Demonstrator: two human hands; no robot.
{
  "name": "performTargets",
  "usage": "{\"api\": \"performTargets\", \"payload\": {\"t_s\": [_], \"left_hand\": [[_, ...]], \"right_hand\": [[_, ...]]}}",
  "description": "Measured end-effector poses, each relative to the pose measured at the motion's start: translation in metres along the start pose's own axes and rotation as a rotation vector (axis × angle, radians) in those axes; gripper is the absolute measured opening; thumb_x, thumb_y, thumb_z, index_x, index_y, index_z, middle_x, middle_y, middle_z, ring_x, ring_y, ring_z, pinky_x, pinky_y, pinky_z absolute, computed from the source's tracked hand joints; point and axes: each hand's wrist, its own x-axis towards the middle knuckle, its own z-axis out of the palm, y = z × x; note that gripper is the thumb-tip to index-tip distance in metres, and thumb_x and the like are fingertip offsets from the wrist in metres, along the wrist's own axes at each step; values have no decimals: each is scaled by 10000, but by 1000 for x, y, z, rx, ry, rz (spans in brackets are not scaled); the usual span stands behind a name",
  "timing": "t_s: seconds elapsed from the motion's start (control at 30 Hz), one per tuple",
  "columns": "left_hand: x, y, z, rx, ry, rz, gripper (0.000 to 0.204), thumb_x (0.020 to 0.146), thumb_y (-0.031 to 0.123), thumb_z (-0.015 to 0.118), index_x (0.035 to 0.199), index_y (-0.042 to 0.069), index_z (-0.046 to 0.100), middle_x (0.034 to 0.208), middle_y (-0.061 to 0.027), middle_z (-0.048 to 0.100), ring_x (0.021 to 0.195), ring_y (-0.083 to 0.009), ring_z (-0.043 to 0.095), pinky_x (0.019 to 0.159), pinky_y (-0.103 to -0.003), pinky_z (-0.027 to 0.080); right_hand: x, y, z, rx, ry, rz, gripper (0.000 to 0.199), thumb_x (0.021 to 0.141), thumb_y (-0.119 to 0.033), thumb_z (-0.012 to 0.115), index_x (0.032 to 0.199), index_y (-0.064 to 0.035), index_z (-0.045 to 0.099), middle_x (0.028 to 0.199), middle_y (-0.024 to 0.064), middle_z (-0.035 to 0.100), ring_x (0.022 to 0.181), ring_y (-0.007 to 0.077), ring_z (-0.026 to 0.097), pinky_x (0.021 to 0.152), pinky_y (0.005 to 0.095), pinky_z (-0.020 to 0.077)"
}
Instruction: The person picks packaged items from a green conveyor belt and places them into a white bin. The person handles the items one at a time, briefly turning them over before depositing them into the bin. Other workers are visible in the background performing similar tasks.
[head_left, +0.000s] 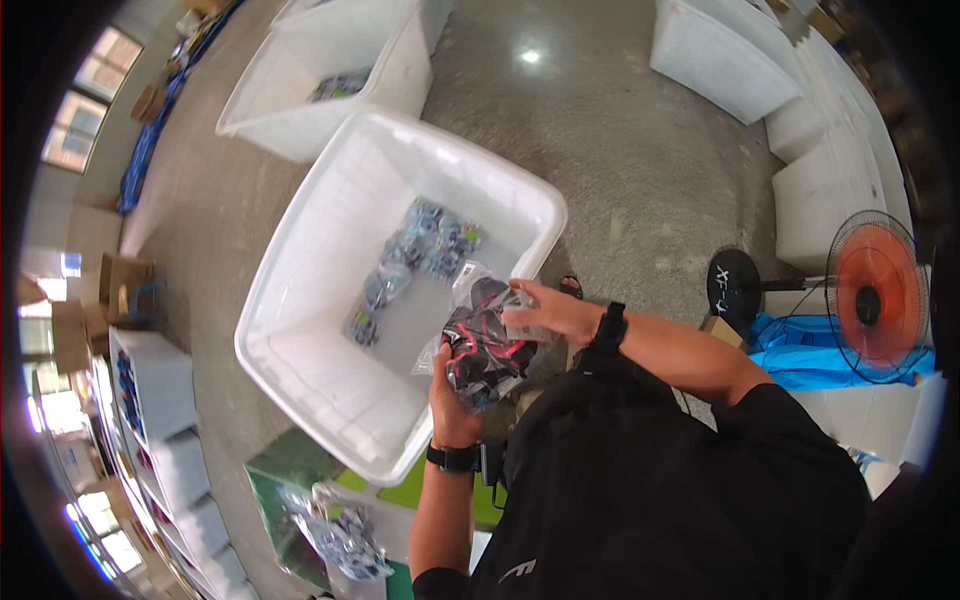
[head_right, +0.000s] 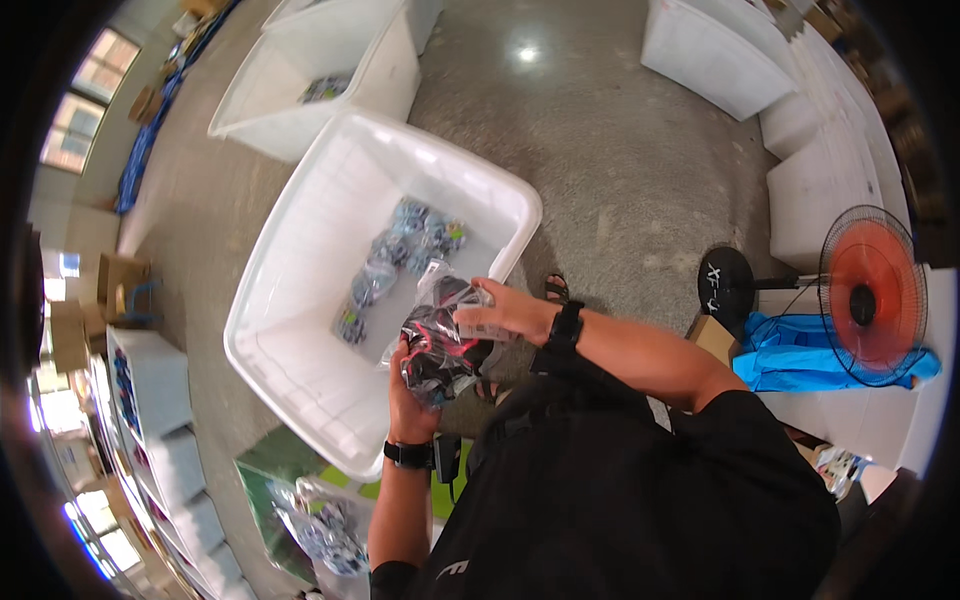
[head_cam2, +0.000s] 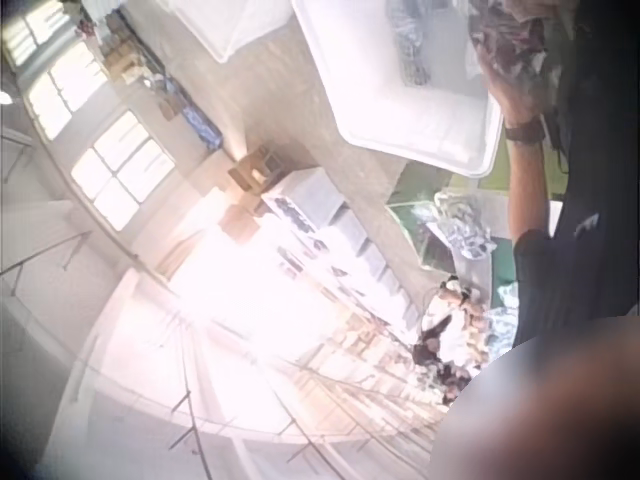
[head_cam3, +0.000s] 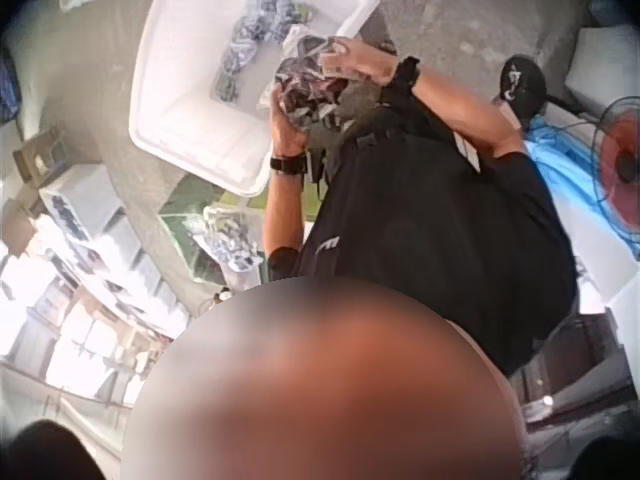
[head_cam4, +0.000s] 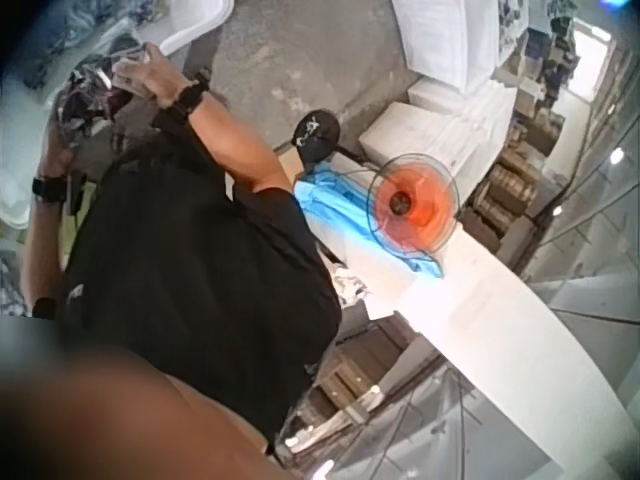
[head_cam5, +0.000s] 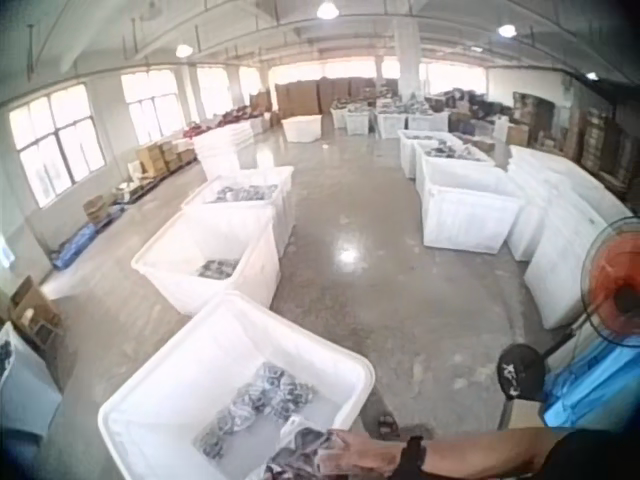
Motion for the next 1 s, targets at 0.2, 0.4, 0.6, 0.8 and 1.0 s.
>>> {"api": "performTargets", "payload": {"t_s": [0.2, 0.4, 0.6, 0.8, 1.0], "left_hand": [[111, -47, 102, 179, -4, -34, 467, 1049, 407, 570, 1350, 53, 616, 1288, -118, 705, 1150, -300, 700, 988, -448, 572], [208, -113, 221, 253, -176, -218, 494, 1109, 414, 417, 1415, 58, 570, 1359, -125, 674, 1221, -280, 663, 1080, -438, 517], [289, -133, 346, 236, -398, -325, 579, 1124, 473, 355, 1486, 51, 515, 1427, -125, 635, 1278, -279, 631, 1105, -433, 500], [420, -126, 442, 266, -468, -326, 515, 1139, 401, 360, 1484, 50, 513, 1425, -120, 636, 1289, -256, 625, 1120, -422, 483], [552, -122, 543, 398, -450, -504, 547, 1136, 421, 356, 1530, 59, 468, 1479, -103, 601, 1329, -276, 597, 1147, -447, 461]], "right_hand": [[-6, -43, -123, -208, 197, -250, 1163, 842, -372, 895, 1633, 52, 155, 1496, 204, 485, 1378, 244, 502, 1138, 377, 433], [-53, -127, -256, -90, 375, -203, 1239, 744, -471, 933, 1623, 37, 222, 1513, 249, 491, 1379, 309, 514, 1154, 407, 405], [-61, -223, -365, 109, 354, -186, 1075, 814, -342, 891, 1607, 23, 263, 1405, 190, 586, 1212, 247, 634, 990, 379, 532], [-26, -317, -464, 225, 462, -210, 975, 860, -295, 848, 1596, 3, 282, 1319, 139, 625, 1144, 220, 668, 866, 400, 592], [8, -399, -568, 191, 637, -239, 912, 876, -288, 834, 1574, 12, 329, 1277, 108, 651, 1118, 195, 666, 949, 380, 553]]}}
